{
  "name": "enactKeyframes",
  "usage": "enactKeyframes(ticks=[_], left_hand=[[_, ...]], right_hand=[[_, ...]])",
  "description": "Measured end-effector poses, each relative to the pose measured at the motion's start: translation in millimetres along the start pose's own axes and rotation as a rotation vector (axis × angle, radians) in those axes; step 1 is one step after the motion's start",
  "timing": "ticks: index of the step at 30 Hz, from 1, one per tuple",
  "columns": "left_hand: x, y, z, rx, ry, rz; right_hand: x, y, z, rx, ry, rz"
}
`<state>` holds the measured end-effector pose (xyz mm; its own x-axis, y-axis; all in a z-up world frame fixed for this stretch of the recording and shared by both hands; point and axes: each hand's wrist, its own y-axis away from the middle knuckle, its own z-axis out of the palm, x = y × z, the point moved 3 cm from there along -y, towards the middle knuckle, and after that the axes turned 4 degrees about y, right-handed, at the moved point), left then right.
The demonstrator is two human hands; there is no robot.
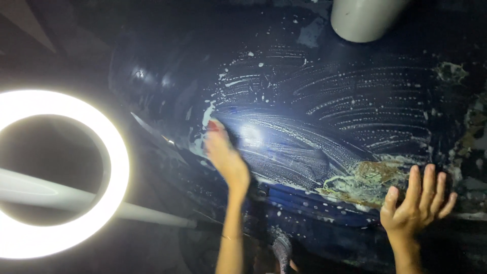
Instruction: The person sands a soapy section of a blue car hood using a red sanding block. They hold the block with their right hand and use their left hand to stabilize the surface, moving the block in circular and back-and-forth motions across the hood.
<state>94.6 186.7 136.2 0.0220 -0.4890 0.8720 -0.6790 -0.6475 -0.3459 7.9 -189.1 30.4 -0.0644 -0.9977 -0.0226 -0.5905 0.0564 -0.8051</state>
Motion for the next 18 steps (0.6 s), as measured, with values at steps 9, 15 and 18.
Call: enactKeyframes(ticks=[9,15,18], left_hand=[[67,103,25,-0.464,0.03,0.599],[79,37,11,-0.408,0.233,-0.845],[15,-30,-13,-0.024,0.102,-0.04]], right_hand=[[1,1,-1,0.024,0.031,-0.013],[0,-1,-1,0.017,-0.056,0.01],[-1,-1,0,0.066,-0.015,0.018]])
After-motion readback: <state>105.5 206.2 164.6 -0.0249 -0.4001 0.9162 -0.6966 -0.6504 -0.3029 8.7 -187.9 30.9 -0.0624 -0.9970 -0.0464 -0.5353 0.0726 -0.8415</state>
